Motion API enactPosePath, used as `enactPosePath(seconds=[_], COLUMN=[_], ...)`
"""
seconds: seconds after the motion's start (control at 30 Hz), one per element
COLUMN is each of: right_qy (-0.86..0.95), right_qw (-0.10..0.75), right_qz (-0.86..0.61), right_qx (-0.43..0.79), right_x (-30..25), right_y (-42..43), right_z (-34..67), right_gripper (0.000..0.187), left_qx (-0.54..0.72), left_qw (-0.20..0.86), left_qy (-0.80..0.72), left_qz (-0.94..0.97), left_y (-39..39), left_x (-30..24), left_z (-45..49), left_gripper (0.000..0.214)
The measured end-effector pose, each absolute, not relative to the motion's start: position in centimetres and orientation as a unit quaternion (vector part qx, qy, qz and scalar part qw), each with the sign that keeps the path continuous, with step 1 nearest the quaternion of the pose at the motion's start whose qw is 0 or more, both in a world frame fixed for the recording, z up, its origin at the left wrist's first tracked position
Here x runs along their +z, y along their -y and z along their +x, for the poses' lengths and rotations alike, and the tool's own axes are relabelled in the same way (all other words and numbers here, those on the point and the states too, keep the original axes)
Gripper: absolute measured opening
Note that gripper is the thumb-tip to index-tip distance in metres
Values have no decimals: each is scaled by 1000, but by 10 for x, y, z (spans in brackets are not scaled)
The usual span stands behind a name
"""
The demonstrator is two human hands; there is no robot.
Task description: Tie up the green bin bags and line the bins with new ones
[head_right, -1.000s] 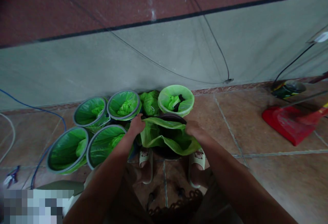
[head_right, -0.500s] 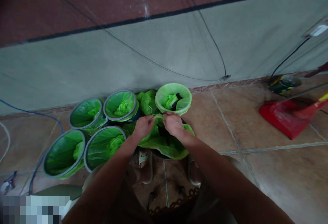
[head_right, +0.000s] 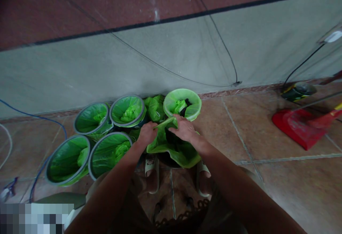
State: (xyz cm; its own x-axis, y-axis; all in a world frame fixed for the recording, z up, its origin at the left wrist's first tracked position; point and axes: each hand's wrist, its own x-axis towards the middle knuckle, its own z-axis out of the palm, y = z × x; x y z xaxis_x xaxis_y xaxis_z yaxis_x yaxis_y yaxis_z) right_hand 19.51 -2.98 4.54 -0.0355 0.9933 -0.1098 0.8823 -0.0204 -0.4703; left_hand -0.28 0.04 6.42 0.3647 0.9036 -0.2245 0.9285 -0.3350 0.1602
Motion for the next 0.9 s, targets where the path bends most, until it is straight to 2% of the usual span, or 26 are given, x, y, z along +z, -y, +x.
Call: enactPosePath(seconds=[0.07, 0.2, 0.3, 0.5, 0.67, 0.8, 0.9], right_qy=[677, 634, 627, 654, 675, 671, 669], right_qw=[100, 68, 99, 126, 185, 242, 235], right_qz=[-698, -743, -749, -722, -665, -618, -615], right_qx=[210, 201, 191, 187, 262, 331, 345], right_x=[40, 35, 38, 43, 49, 47, 39], right_y=[31, 27, 23, 23, 25, 24, 24], right_z=[195, 205, 215, 215, 205, 203, 208], right_gripper=[78, 47, 34, 28, 22, 22, 31], left_qx=[-46, -35, -44, -64, 12, 32, 48], left_qw=[136, 144, 131, 105, 176, 195, 190], left_qy=[-565, -556, -569, -616, -565, -562, -573], left_qz=[812, 818, 811, 778, 806, 803, 796], left_y=[-2, -4, -6, -2, 0, -4, -8], left_x=[65, 64, 63, 66, 67, 66, 67], left_z=[-3, -6, -13, -17, -3, 4, 2], left_gripper=[28, 32, 33, 33, 55, 28, 27])
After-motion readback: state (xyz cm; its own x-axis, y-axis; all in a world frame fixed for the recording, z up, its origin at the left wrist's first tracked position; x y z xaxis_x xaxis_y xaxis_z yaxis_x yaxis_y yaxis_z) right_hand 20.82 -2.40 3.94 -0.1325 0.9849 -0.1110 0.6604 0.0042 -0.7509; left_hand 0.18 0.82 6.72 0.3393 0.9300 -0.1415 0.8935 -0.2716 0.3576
